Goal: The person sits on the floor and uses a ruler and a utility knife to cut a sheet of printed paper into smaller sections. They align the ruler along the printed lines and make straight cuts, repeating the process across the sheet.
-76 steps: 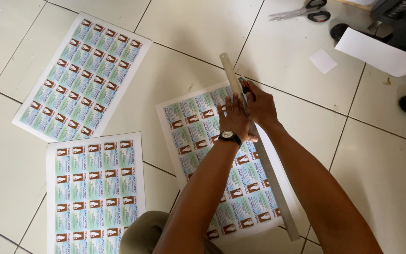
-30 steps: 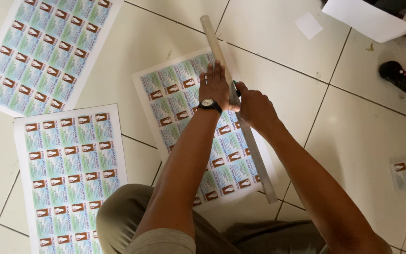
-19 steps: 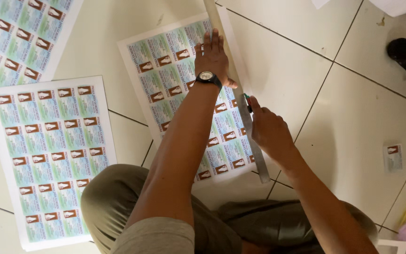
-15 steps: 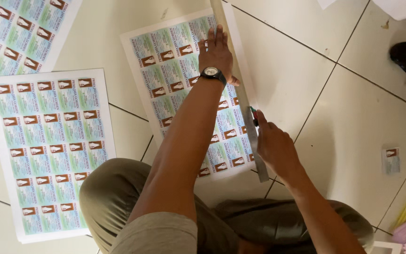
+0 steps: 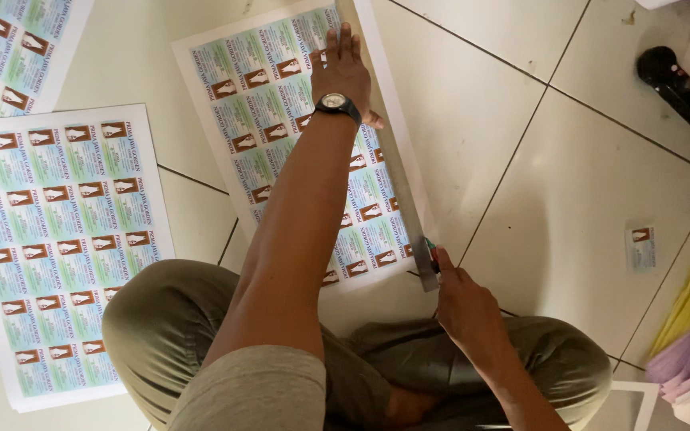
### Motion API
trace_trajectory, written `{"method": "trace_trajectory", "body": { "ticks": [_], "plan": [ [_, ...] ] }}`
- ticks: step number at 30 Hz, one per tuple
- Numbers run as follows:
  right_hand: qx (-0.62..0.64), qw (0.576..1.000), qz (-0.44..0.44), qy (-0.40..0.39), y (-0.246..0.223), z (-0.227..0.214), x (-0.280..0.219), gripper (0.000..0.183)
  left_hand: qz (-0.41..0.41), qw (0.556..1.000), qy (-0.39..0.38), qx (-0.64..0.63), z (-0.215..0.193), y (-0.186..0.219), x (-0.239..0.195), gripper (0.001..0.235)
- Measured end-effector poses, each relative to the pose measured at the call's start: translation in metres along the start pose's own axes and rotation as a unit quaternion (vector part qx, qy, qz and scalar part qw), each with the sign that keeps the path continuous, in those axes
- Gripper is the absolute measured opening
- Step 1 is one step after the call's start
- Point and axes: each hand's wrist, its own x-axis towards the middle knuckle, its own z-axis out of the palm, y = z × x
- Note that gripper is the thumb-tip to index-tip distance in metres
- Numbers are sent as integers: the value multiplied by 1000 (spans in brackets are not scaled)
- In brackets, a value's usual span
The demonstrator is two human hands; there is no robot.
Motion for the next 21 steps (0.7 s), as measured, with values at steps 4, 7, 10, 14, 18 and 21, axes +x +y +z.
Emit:
{"method": "trace_trajectory", "body": {
  "ticks": [4, 7, 10, 14, 18, 21],
  "plan": [
    [-1, 1000, 2, -1, 14, 19, -14, 76, 3, 1000, 7, -20, 1, -1, -1, 157],
    [-19, 1000, -1, 21, 24, 34, -18, 80, 0, 1000, 14, 1, 1, 1, 2, 158],
    [10, 999, -24, 36, 25, 31, -21, 71, -9, 1000, 5, -21, 4, 2, 4, 158],
    [4, 1000, -13, 29, 29, 38, -18, 75, -14, 1000, 4, 7, 0, 3, 2, 158],
    [30, 997, -42, 62, 35, 47, -19, 74, -18, 1000, -18, -16, -9, 4, -7, 155],
    [61, 995, -33, 75, 32, 45, -23, 63, -23, 999, -26, 2, -10, 6, -4, 156]
  ]
}}
